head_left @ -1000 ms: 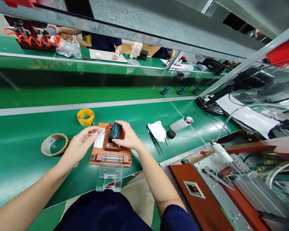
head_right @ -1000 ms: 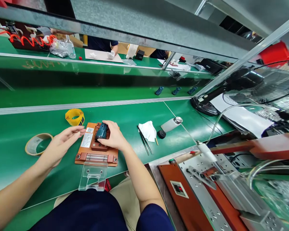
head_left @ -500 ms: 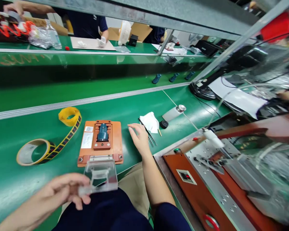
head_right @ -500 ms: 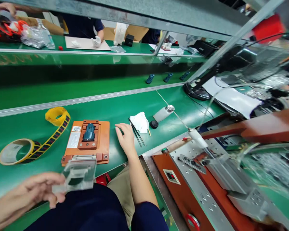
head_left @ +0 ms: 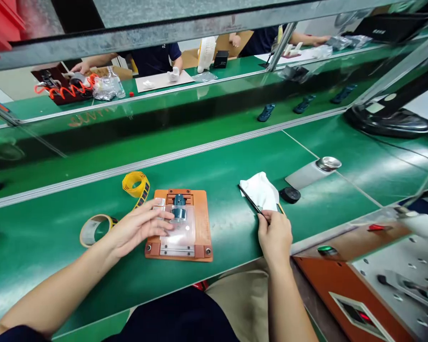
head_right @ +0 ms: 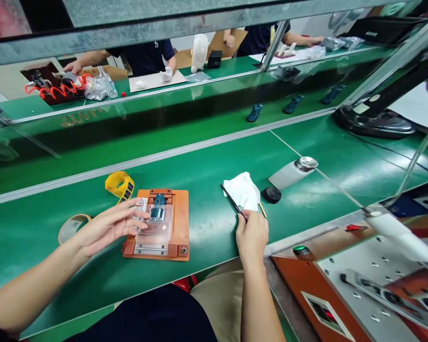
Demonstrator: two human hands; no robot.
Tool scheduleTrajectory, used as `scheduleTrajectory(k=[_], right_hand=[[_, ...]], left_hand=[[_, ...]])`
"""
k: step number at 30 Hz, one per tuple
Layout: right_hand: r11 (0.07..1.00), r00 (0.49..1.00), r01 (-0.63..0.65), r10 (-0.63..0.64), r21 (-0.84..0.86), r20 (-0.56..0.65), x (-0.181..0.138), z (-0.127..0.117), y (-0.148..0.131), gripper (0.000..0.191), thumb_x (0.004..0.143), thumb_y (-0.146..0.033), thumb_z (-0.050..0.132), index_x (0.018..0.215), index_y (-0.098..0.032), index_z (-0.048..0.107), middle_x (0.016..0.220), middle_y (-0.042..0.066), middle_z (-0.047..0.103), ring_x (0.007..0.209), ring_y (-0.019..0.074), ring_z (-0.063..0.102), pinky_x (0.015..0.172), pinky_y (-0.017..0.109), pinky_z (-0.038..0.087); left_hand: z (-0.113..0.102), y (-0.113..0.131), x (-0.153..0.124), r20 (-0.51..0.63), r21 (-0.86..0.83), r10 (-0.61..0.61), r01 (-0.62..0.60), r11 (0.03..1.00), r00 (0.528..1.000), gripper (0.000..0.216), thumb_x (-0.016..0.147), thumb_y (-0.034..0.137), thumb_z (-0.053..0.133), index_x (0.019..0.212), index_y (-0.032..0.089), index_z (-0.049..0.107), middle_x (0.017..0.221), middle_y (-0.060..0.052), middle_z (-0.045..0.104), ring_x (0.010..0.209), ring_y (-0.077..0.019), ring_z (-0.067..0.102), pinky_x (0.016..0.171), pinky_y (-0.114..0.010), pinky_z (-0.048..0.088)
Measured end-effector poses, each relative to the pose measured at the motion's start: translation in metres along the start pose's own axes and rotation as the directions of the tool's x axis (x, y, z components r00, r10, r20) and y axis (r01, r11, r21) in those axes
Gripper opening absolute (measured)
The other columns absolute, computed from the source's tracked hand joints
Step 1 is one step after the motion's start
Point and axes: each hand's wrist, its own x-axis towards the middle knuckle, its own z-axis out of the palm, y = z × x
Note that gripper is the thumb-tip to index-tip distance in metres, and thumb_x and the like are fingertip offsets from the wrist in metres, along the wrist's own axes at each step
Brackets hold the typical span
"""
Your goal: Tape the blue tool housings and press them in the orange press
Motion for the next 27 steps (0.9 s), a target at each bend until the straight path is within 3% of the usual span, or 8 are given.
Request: scheduleTrajectory(k=[2,4,6,8,12,15,20,27], right_hand=[[0.994,0.998,-0.053,0.056,0.097,-0.036,0.000,-0.004,-0.003,0.032,0.093,-0.047,0.048,0.092,-0.018,0.061,0.087,0.011,0.063,0.086,0.0282,0.057,0.083,0.045,0.045],[0.965,0.987,-0.129,0.146,0.229,-0.063,0.000,-0.008,-0.010,0.033,0.091,-0.049,0.054,0.097,-0.017,0.062,0.088,0.009,0.063,0.083,0.0252,0.058,0.082,0.043,0.046],[0.890,0.966,-0.214,0.255,0.403,-0.051,0.000,-0.011,-0.022,0.037,0.088,-0.052,0.061,0.102,-0.018,0.063,0.091,0.007,0.064,0.081,0.0221,0.060,0.081,0.040,0.047],[0.739,0.934,-0.288,0.358,0.609,0.006,0.002,-0.011,-0.036,0.041,0.083,-0.054,0.070,0.104,-0.019,0.064,0.091,0.004,0.064,0.080,0.0193,0.060,0.079,0.037,0.048],[0.280,0.881,-0.380,0.401,0.882,0.252,0.015,-0.014,-0.068,0.044,0.070,-0.052,0.085,0.095,-0.021,0.066,0.082,-0.001,0.060,0.071,0.0139,0.059,0.075,0.033,0.051],[0.095,0.886,-0.415,0.269,0.905,0.378,0.026,-0.019,-0.094,0.039,0.074,-0.052,0.084,0.097,-0.023,0.070,0.084,0.000,0.061,0.075,0.0140,0.060,0.082,0.036,0.054],[0.114,0.899,-0.438,0.029,0.892,0.438,0.034,-0.015,-0.150,0.028,0.078,-0.050,0.081,0.094,-0.028,0.072,0.088,0.001,0.067,0.081,0.0170,0.064,0.087,0.040,0.056],[0.239,0.768,-0.512,-0.303,0.825,0.565,0.041,0.011,-0.251,0.033,0.076,-0.043,0.086,0.098,-0.023,0.072,0.091,0.004,0.075,0.084,0.0191,0.072,0.086,0.037,0.059]], left_hand=[[-0.021,0.011,0.012,-0.044,0.472,0.292,-0.237,0.849,0.956,0.046,0.091,0.039,0.066,0.133,0.020,0.059,0.111,-0.013,0.069,0.096,-0.0262,0.068,0.087,-0.042,0.057],[-0.042,0.023,0.031,-0.010,0.865,0.540,-0.264,0.427,0.842,0.038,0.091,0.043,0.062,0.120,0.019,0.069,0.110,-0.014,0.067,0.107,-0.0308,0.062,0.101,-0.049,0.049],[-0.059,0.033,0.052,0.039,0.981,0.558,-0.138,0.137,0.829,0.038,0.093,0.044,0.056,0.115,0.018,0.072,0.115,-0.016,0.067,0.115,-0.0350,0.059,0.106,-0.054,0.043],[-0.069,0.039,0.071,0.035,0.993,0.471,-0.083,0.080,0.881,0.038,0.092,0.044,0.055,0.114,0.018,0.073,0.113,-0.017,0.070,0.108,-0.0356,0.063,0.101,-0.051,0.046],[-0.080,0.042,0.083,-0.017,0.981,0.450,-0.073,0.182,0.893,0.028,0.080,0.032,0.064,0.101,0.018,0.076,0.095,-0.012,0.075,0.090,-0.0305,0.070,0.087,-0.039,0.051],[-0.088,0.037,0.068,-0.072,0.948,0.495,-0.094,0.304,0.866,0.037,0.082,0.036,0.061,0.113,0.018,0.073,0.096,-0.010,0.076,0.089,-0.0267,0.072,0.085,-0.035,0.054],[-0.089,0.013,0.026,-0.289,0.497,0.487,-0.306,0.812,0.824,0.061,0.072,0.052,0.082,0.119,0.016,0.070,0.103,-0.012,0.077,0.097,-0.0273,0.074,0.086,-0.034,0.059],[-0.079,-0.014,-0.006,-0.541,0.237,0.450,-0.384,0.892,0.710,0.053,0.060,0.049,0.094,0.095,0.014,0.076,0.089,-0.011,0.078,0.080,-0.0263,0.074,0.073,-0.033,0.061]])
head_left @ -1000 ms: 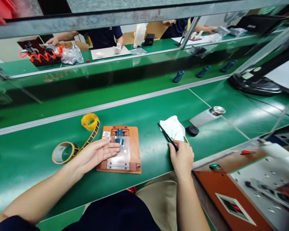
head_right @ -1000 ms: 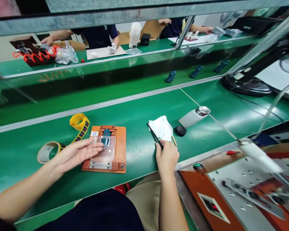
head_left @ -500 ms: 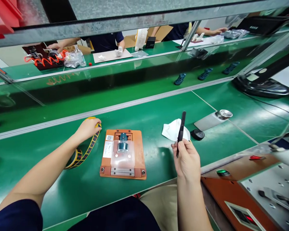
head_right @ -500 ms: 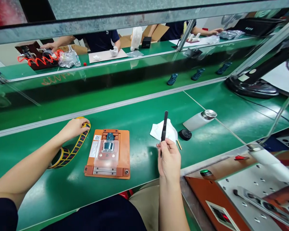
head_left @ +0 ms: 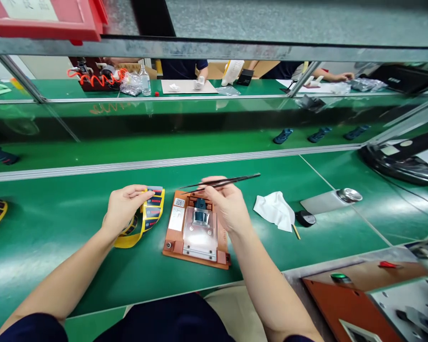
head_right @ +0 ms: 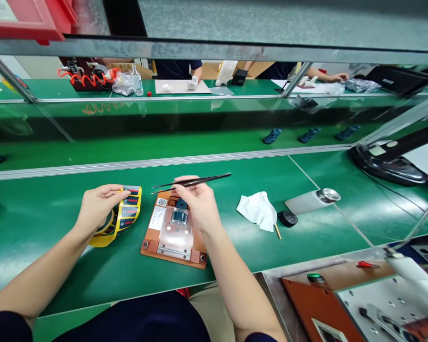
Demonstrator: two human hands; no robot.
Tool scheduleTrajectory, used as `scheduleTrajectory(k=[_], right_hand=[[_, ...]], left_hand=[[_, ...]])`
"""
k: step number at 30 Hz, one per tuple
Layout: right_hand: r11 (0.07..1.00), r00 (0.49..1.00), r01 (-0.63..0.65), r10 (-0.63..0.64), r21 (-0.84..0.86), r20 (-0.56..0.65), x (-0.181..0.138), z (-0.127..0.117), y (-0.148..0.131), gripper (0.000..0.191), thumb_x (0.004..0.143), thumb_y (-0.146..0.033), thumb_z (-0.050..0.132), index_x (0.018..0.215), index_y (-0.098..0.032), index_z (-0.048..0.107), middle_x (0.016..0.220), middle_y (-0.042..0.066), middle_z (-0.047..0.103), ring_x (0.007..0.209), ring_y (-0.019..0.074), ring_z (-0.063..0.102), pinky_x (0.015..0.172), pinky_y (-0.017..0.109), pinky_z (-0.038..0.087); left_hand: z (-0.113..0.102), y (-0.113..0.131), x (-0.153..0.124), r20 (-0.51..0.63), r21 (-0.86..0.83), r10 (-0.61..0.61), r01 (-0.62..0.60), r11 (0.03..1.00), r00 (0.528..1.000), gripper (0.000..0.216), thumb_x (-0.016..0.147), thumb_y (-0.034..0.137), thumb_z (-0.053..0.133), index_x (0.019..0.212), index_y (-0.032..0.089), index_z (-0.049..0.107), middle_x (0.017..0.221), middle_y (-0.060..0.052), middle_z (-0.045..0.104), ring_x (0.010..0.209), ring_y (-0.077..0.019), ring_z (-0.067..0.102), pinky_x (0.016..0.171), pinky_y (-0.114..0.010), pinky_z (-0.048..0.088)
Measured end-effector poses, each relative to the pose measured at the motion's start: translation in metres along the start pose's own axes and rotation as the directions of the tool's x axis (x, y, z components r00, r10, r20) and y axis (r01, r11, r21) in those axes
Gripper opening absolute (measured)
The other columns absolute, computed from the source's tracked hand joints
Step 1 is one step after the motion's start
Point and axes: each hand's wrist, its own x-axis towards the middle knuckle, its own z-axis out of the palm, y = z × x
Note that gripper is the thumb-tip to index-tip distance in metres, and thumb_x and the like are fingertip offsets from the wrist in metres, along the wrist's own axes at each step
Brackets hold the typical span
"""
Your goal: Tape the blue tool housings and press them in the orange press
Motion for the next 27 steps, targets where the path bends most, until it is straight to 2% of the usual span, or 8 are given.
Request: scheduleTrajectory(k=[3,6,14,17,19,22,24,27], right_hand=[[1.000,0.991,-0.024,0.025,-0.011,0.129,0.020,0.026,0.004,0.038,0.075,-0.046,0.085,0.099,-0.021,0.070,0.090,0.004,0.076,0.083,0.0189,0.073,0.087,0.038,0.060],[0.999,0.980,-0.029,0.034,-0.026,0.195,0.032,0.039,0.010,0.041,0.073,-0.049,0.086,0.096,-0.020,0.068,0.087,0.003,0.074,0.081,0.0178,0.073,0.085,0.037,0.061],[0.997,0.965,-0.057,0.070,-0.057,0.251,0.032,0.045,0.017,0.040,0.072,-0.049,0.086,0.091,-0.020,0.067,0.084,0.001,0.071,0.078,0.0164,0.072,0.082,0.034,0.061],[0.997,0.976,-0.034,0.047,-0.066,0.214,0.028,0.039,0.018,0.039,0.074,-0.049,0.085,0.091,-0.020,0.066,0.083,0.000,0.070,0.078,0.0166,0.072,0.081,0.033,0.060],[0.995,0.986,0.006,0.011,-0.098,0.168,0.024,0.029,0.015,0.037,0.077,-0.050,0.082,0.092,-0.021,0.066,0.085,0.001,0.070,0.079,0.0168,0.072,0.082,0.033,0.060],[0.983,0.993,0.049,-0.030,-0.179,0.110,0.014,0.003,0.007,0.036,0.079,-0.052,0.080,0.091,-0.021,0.065,0.086,0.001,0.070,0.081,0.0172,0.072,0.082,0.034,0.060],[0.973,0.996,0.050,-0.032,-0.225,0.083,0.006,-0.017,0.002,0.037,0.080,-0.053,0.079,0.091,-0.021,0.065,0.086,0.001,0.069,0.080,0.0172,0.071,0.081,0.034,0.059],[0.963,0.999,0.013,0.001,-0.270,0.053,-0.007,-0.043,0.001,0.036,0.082,-0.052,0.078,0.091,-0.021,0.064,0.085,0.001,0.069,0.079,0.0174,0.071,0.079,0.034,0.058]], left_hand=[[-0.003,-0.001,-0.009,-0.049,-0.017,-0.005,0.004,1.000,0.999,0.051,0.059,0.051,0.094,0.090,0.014,0.076,0.082,-0.009,0.077,0.074,-0.0247,0.073,0.068,-0.031,0.060],[-0.005,-0.002,-0.015,-0.017,-0.010,0.003,-0.003,1.000,1.000,0.048,0.063,0.051,0.092,0.093,0.015,0.077,0.085,-0.009,0.077,0.075,-0.0235,0.073,0.068,-0.029,0.060],[-0.003,-0.006,-0.019,0.025,0.008,0.012,-0.013,1.000,1.000,0.051,0.065,0.054,0.090,0.095,0.015,0.077,0.090,-0.010,0.078,0.080,-0.0257,0.073,0.072,-0.032,0.060],[0.001,0.004,-0.016,0.076,0.152,0.038,-0.049,0.987,0.996,0.047,0.072,0.056,0.082,0.098,0.017,0.076,0.091,-0.008,0.078,0.083,-0.0266,0.073,0.073,-0.032,0.057],[0.004,0.012,-0.008,0.136,0.398,0.111,-0.157,0.904,0.984,0.043,0.083,0.059,0.068,0.099,0.020,0.076,0.097,-0.008,0.078,0.090,-0.0282,0.072,0.079,-0.034,0.054],[0.013,0.019,0.013,0.249,0.756,0.134,-0.279,0.591,0.959,0.050,0.093,0.061,0.048,0.102,0.019,0.075,0.100,-0.011,0.077,0.097,-0.0339,0.070,0.084,-0.039,0.049],[0.023,0.016,0.029,0.287,0.871,0.045,-0.280,0.404,0.957,0.058,0.094,0.064,0.044,0.105,0.015,0.072,0.094,-0.016,0.076,0.095,-0.0385,0.069,0.081,-0.041,0.049],[0.036,0.006,0.045,0.340,0.913,-0.071,-0.311,0.266,0.938,0.067,0.094,0.068,0.041,0.121,0.011,0.066,0.098,-0.020,0.074,0.097,-0.0424,0.068,0.079,-0.042,0.049]])
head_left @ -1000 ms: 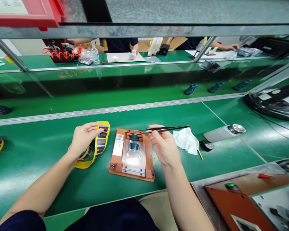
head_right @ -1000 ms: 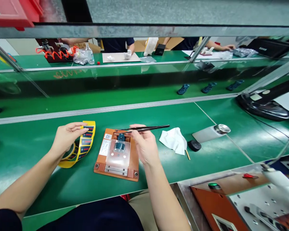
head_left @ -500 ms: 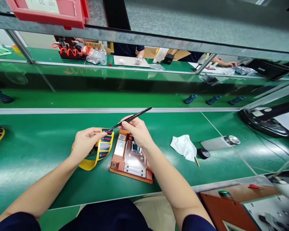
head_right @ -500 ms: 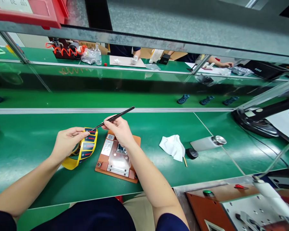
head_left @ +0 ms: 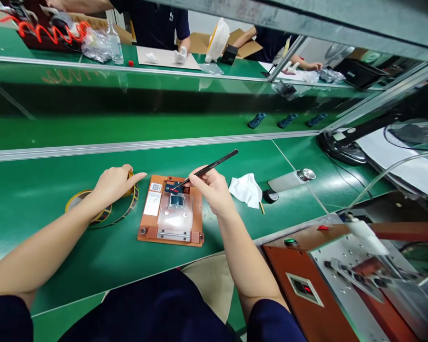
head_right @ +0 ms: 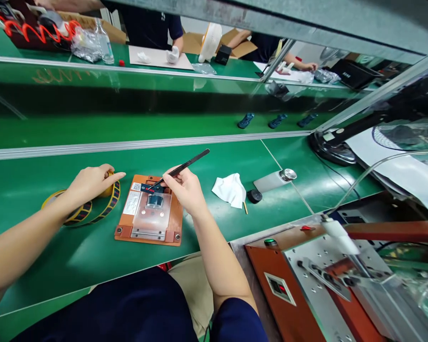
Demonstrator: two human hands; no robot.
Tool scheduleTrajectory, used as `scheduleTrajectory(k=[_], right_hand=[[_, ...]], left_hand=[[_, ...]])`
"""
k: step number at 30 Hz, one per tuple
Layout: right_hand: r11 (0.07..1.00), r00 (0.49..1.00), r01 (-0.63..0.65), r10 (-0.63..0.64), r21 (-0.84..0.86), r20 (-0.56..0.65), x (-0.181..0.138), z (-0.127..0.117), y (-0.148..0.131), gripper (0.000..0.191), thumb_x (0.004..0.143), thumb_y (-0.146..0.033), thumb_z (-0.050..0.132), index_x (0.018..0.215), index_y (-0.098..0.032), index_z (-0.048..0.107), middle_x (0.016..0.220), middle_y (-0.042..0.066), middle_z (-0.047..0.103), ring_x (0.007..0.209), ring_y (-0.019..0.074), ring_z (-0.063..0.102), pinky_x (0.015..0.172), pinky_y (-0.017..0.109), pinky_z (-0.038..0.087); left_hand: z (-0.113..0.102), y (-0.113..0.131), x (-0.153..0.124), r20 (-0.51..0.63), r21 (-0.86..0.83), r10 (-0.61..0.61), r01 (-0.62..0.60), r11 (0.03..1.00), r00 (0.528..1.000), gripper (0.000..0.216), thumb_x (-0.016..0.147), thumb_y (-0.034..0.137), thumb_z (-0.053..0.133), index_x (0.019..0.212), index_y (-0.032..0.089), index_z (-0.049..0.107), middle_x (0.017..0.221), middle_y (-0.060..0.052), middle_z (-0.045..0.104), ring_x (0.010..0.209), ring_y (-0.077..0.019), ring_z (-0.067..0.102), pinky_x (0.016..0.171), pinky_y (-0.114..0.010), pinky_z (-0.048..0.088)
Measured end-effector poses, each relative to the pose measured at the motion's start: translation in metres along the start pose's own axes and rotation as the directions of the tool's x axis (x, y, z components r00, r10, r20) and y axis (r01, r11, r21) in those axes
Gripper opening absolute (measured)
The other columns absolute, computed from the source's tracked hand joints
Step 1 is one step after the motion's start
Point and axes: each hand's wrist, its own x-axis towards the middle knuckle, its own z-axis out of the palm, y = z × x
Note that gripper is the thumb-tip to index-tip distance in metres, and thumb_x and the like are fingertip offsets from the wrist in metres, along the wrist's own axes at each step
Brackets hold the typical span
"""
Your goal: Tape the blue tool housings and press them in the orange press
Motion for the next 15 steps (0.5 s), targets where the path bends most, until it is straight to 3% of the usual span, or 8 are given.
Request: scheduleTrajectory(k=[3,5,8,10,12,15], right_hand=[[0.999,1.000,-0.027,0.027,-0.032,-0.011,-0.012,-0.011,0.009,0.034,0.085,-0.052,0.075,0.092,-0.021,0.063,0.088,0.003,0.071,0.084,0.0184,0.070,0.081,0.034,0.056],[0.999,0.999,-0.044,0.043,-0.021,-0.020,-0.018,-0.013,0.016,0.032,0.086,-0.051,0.075,0.093,-0.022,0.063,0.089,0.003,0.073,0.088,0.0193,0.070,0.082,0.034,0.055],[0.998,0.998,-0.063,0.063,0.017,-0.020,-0.021,-0.014,0.023,0.031,0.086,-0.049,0.075,0.094,-0.022,0.063,0.088,0.003,0.073,0.088,0.0197,0.071,0.081,0.034,0.056],[0.997,0.997,-0.072,0.072,0.024,-0.004,-0.020,-0.014,0.025,0.030,0.086,-0.049,0.075,0.093,-0.022,0.063,0.086,0.003,0.073,0.087,0.0196,0.071,0.081,0.035,0.056],[0.995,0.996,-0.090,0.089,0.037,0.017,-0.017,-0.014,0.025,0.031,0.085,-0.050,0.075,0.093,-0.022,0.063,0.086,0.003,0.073,0.086,0.0198,0.071,0.081,0.035,0.058],[0.992,0.993,-0.111,0.109,0.057,0.038,-0.013,-0.014,0.023,0.034,0.083,-0.051,0.077,0.092,-0.022,0.062,0.085,0.002,0.072,0.083,0.0193,0.071,0.080,0.036,0.059]], left_hand=[[0.004,0.002,0.003,0.052,0.061,0.021,-0.024,0.998,0.998,0.073,0.095,0.070,0.037,0.141,0.015,0.053,0.111,-0.022,0.072,0.103,-0.0451,0.067,0.081,-0.045,0.050],[0.001,0.002,-0.002,0.049,0.103,0.007,-0.012,0.995,0.999,0.074,0.095,0.072,0.036,0.145,0.018,0.050,0.110,-0.022,0.072,0.101,-0.0462,0.067,0.081,-0.048,0.050],[-0.006,0.003,-0.019,-0.095,0.094,0.019,-0.010,0.995,0.995,0.068,0.096,0.068,0.041,0.144,0.019,0.051,0.108,-0.018,0.072,0.099,-0.0430,0.067,0.082,-0.048,0.050],[-0.005,0.007,-0.034,-0.251,0.000,0.125,-0.130,0.992,0.960,0.057,0.099,0.060,0.045,0.136,0.019,0.058,0.109,-0.014,0.072,0.103,-0.0377,0.066,0.087,-0.045,0.049],[0.003,0.014,-0.053,-0.348,-0.124,0.287,-0.348,0.929,0.892,0.045,0.100,0.053,0.047,0.123,0.019,0.067,0.108,-0.011,0.072,0.103,-0.0317,0.065,0.093,-0.042,0.047],[0.026,0.026,-0.083,-0.312,-0.252,0.537,-0.613,0.749,0.784,0.035,0.099,0.048,0.057,0.119,0.023,0.071,0.114,-0.008,0.073,0.108,-0.0276,0.064,0.099,-0.040,0.044]])
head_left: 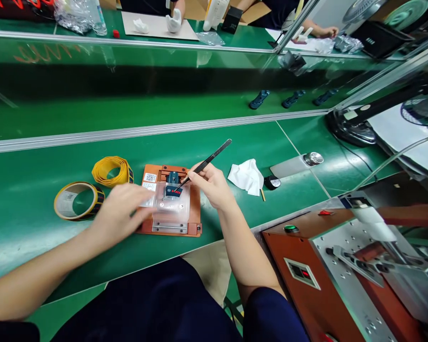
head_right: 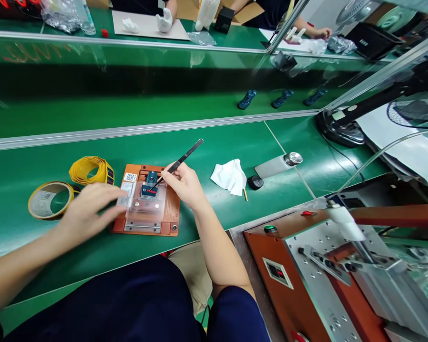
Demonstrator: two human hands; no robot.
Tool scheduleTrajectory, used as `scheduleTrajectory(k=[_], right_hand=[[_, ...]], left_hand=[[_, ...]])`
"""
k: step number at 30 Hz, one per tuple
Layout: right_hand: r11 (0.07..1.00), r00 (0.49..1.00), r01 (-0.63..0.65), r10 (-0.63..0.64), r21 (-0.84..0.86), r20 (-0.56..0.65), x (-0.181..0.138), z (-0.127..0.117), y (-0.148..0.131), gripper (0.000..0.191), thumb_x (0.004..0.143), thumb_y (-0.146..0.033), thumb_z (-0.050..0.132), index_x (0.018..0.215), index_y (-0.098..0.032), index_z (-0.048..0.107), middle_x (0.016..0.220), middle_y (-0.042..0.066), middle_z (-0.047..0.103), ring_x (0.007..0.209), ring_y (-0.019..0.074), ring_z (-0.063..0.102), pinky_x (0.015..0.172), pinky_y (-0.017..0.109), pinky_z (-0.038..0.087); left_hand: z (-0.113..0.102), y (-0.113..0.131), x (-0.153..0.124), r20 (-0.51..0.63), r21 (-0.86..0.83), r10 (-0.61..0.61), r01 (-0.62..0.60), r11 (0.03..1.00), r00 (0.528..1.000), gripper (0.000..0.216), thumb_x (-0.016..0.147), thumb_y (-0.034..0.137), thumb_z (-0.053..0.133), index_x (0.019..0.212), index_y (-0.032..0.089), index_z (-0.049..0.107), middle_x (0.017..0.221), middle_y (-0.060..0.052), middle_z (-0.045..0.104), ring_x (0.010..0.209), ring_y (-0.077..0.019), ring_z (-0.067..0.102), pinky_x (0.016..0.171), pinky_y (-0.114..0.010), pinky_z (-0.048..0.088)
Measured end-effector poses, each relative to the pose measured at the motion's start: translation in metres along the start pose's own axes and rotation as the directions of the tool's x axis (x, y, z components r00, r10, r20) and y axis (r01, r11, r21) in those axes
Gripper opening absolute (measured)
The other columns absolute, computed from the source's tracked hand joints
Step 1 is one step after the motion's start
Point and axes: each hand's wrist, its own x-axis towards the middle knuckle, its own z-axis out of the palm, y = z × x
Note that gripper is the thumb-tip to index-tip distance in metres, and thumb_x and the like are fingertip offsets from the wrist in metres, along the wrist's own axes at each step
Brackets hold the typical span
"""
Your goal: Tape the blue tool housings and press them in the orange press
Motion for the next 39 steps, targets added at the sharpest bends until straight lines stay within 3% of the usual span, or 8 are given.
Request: scheduleTrajectory(k=[3,9,15,22,39], right_hand=[[1.000,1.000,-0.004,0.004,0.008,0.016,0.002,0.000,-0.002,0.034,0.082,-0.050,0.078,0.090,-0.021,0.063,0.084,0.002,0.070,0.081,0.0188,0.071,0.078,0.035,0.060],[1.000,0.999,-0.019,0.019,-0.015,0.038,0.004,0.000,-0.003,0.035,0.082,-0.050,0.078,0.091,-0.020,0.061,0.086,0.002,0.070,0.083,0.0187,0.072,0.079,0.034,0.061],[1.000,0.998,-0.018,0.019,-0.017,0.060,0.007,-0.003,-0.002,0.034,0.084,-0.049,0.078,0.093,-0.020,0.062,0.086,0.003,0.071,0.083,0.0176,0.072,0.077,0.031,0.061],[0.998,0.997,-0.060,0.060,-0.001,0.051,0.009,-0.002,-0.004,0.038,0.080,-0.052,0.080,0.090,-0.020,0.060,0.084,0.002,0.071,0.082,0.0183,0.072,0.077,0.033,0.063],[1.000,0.995,-0.029,0.029,-0.001,0.093,0.010,-0.003,-0.003,0.032,0.083,-0.045,0.079,0.090,-0.019,0.062,0.084,0.001,0.069,0.081,0.0166,0.071,0.075,0.031,0.061]], left_hand=[[0.024,0.015,-0.022,0.129,-0.037,0.136,-0.132,0.991,0.982,0.042,0.096,0.045,0.065,0.134,0.027,0.064,0.133,-0.008,0.066,0.126,-0.0309,0.056,0.110,-0.046,0.036],[0.044,0.020,-0.035,-0.001,0.067,0.259,-0.259,0.964,0.966,0.054,0.095,0.029,0.069,0.145,0.024,0.052,0.141,-0.011,0.061,0.132,-0.0317,0.051,0.111,-0.048,0.034],[0.045,0.020,-0.034,-0.030,0.097,0.282,-0.278,0.956,0.959,0.050,0.093,0.022,0.071,0.140,0.016,0.055,0.138,-0.014,0.061,0.130,-0.0323,0.050,0.108,-0.050,0.037],[0.049,0.019,-0.036,-0.033,0.084,0.279,-0.276,0.958,0.960,0.052,0.092,0.020,0.072,0.141,0.016,0.054,0.140,-0.013,0.060,0.131,-0.0312,0.049,0.108,-0.051,0.039],[0.050,0.018,-0.035,-0.043,0.090,0.273,-0.268,0.959,0.961,0.051,0.092,0.018,0.072,0.139,0.018,0.055,0.139,-0.012,0.061,0.130,-0.0306,0.051,0.108,-0.050,0.039]])
